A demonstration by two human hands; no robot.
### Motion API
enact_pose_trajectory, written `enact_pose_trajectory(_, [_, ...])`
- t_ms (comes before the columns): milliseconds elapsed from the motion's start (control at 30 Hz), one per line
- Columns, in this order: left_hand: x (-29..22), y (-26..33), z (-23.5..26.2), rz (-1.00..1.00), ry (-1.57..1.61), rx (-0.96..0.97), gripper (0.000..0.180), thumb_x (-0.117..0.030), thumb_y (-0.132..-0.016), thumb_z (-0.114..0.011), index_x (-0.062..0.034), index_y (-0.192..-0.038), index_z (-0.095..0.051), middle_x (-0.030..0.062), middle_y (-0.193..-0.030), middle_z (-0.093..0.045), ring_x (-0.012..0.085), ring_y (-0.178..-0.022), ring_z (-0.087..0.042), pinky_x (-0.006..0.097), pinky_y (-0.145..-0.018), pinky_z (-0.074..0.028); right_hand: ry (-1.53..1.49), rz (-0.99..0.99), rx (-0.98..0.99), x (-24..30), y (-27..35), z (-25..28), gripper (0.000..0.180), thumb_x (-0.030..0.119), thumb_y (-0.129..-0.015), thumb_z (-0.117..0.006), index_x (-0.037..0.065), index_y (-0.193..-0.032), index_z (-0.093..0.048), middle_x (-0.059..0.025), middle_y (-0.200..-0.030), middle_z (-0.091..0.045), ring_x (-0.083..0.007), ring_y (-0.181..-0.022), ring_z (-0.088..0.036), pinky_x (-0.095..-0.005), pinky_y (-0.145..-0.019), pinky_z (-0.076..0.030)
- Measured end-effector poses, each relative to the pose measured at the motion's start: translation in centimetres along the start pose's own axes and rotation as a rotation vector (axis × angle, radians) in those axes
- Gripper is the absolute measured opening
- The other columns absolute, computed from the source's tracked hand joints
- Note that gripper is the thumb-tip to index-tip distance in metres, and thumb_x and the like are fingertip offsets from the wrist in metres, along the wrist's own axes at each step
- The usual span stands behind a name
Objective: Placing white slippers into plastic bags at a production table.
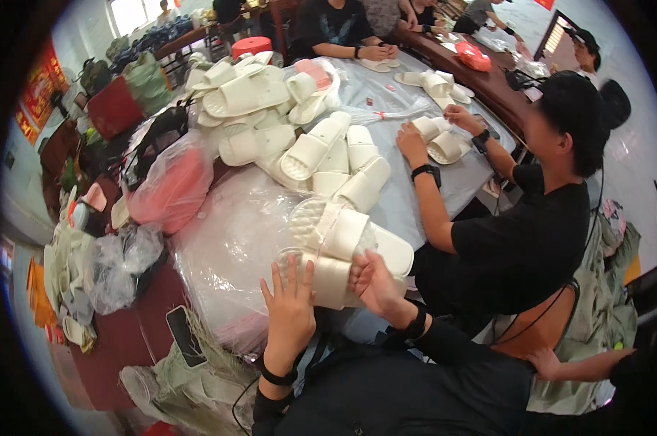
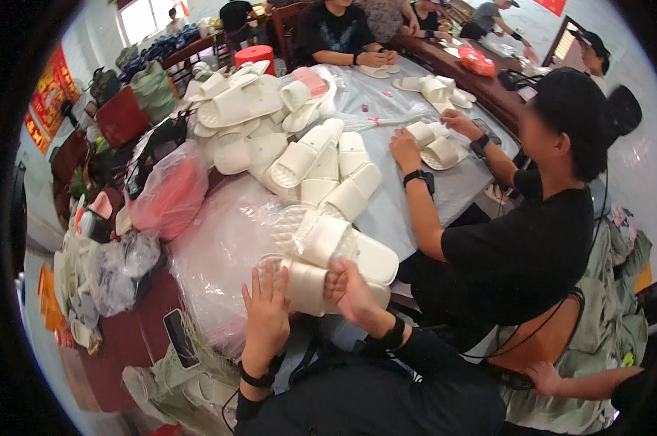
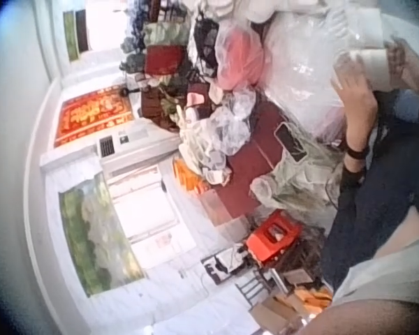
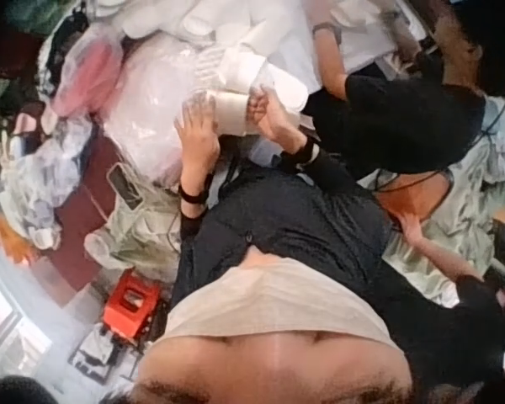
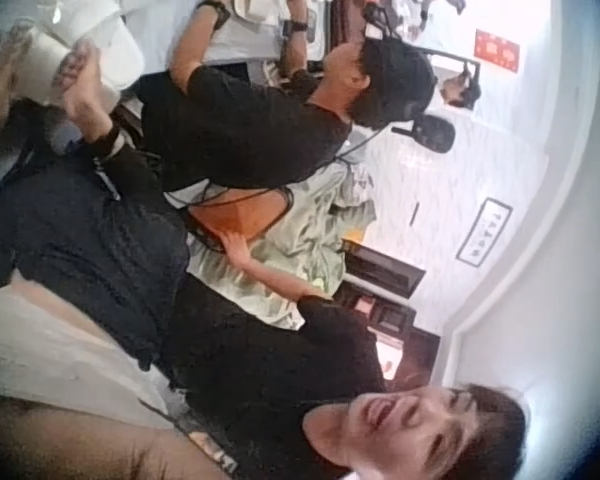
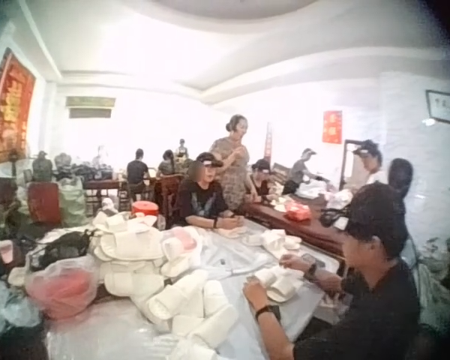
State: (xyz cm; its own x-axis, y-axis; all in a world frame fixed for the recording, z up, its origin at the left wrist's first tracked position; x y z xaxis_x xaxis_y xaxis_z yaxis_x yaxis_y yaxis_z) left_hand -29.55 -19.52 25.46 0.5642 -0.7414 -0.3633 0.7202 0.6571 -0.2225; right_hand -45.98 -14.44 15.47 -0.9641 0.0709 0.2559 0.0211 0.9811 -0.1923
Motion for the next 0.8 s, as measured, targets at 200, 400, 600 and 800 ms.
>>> enact_pose_trajectory(200, [-0.8, -0.1, -1.2, -0.132, 0.041, 0.060, 0.053, -0.009, -0.085, -0.050, -0.0161, -0.137, -0.042, 0.0179, -0.147, -0.027, 0.0490, -0.133, -0.019, 0.067, -0.104, -0.008, 0.041, -0.122, -0.182, -2.5, -0.7, -5.0, 0.032, 0.038, -0.096, -0.039, 0.013, -0.108, -0.055, 0.0002, -0.100, -0.060, -0.0172, -0.102, -0.055, -0.0309, -0.092, -0.040])
enact_pose_trajectory(400, [-1.2, 1.8, -1.8, -0.381, 0.285, 0.225, 0.049, -0.017, -0.087, -0.052, -0.0110, -0.135, -0.044, 0.0191, -0.147, -0.028, 0.0449, -0.137, -0.015, 0.063, -0.107, -0.006, 0.194, -0.090, -0.312, -2.8, -1.9, -5.2, 0.057, 0.023, -0.095, -0.045, 0.017, -0.144, -0.016, -0.0027, -0.133, -0.046, -0.0153, -0.113, -0.051, -0.0336, -0.098, -0.038])
enact_pose_trajectory(600, [6.3, 3.8, -4.4, 0.515, 1.114, -0.602, 0.077, -0.048, -0.092, -0.046, -0.0001, -0.144, -0.016, 0.0170, -0.150, -0.015, 0.0345, -0.136, -0.022, 0.048, -0.110, -0.019, 0.075, -0.102, -0.227, -4.0, -2.2, -5.8, 0.050, 0.016, -0.096, -0.041, 0.016, -0.143, -0.024, -0.0065, -0.136, -0.045, -0.0218, -0.121, -0.048, -0.0402, -0.100, -0.039])
enact_pose_trajectory(800, [10.1, 4.4, -10.9, 0.599, 1.986, -0.189, 0.062, -0.050, -0.093, -0.043, -0.0065, -0.138, -0.036, 0.0115, -0.134, -0.045, 0.0270, -0.123, -0.043, 0.042, -0.100, -0.038, -0.014, -0.143, -0.280, -7.5, -3.7, -5.5, 0.042, 0.016, -0.096, -0.039, 0.017, -0.137, -0.029, -0.0042, -0.131, -0.047, -0.0202, -0.117, -0.050, -0.0393, -0.097, -0.041])
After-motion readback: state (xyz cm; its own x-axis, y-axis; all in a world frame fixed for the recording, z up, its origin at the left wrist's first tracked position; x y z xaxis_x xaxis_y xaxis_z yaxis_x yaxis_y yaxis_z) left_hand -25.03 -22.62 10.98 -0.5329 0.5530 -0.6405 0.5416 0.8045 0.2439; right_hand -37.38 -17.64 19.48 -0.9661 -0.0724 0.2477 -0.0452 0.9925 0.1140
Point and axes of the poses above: each hand's wrist, its own y-axis away from the middle knuckle, its own z-axis out of the back of the hand, x = y × z, the point moved 4 cm from there along -y, towards the middle knuckle
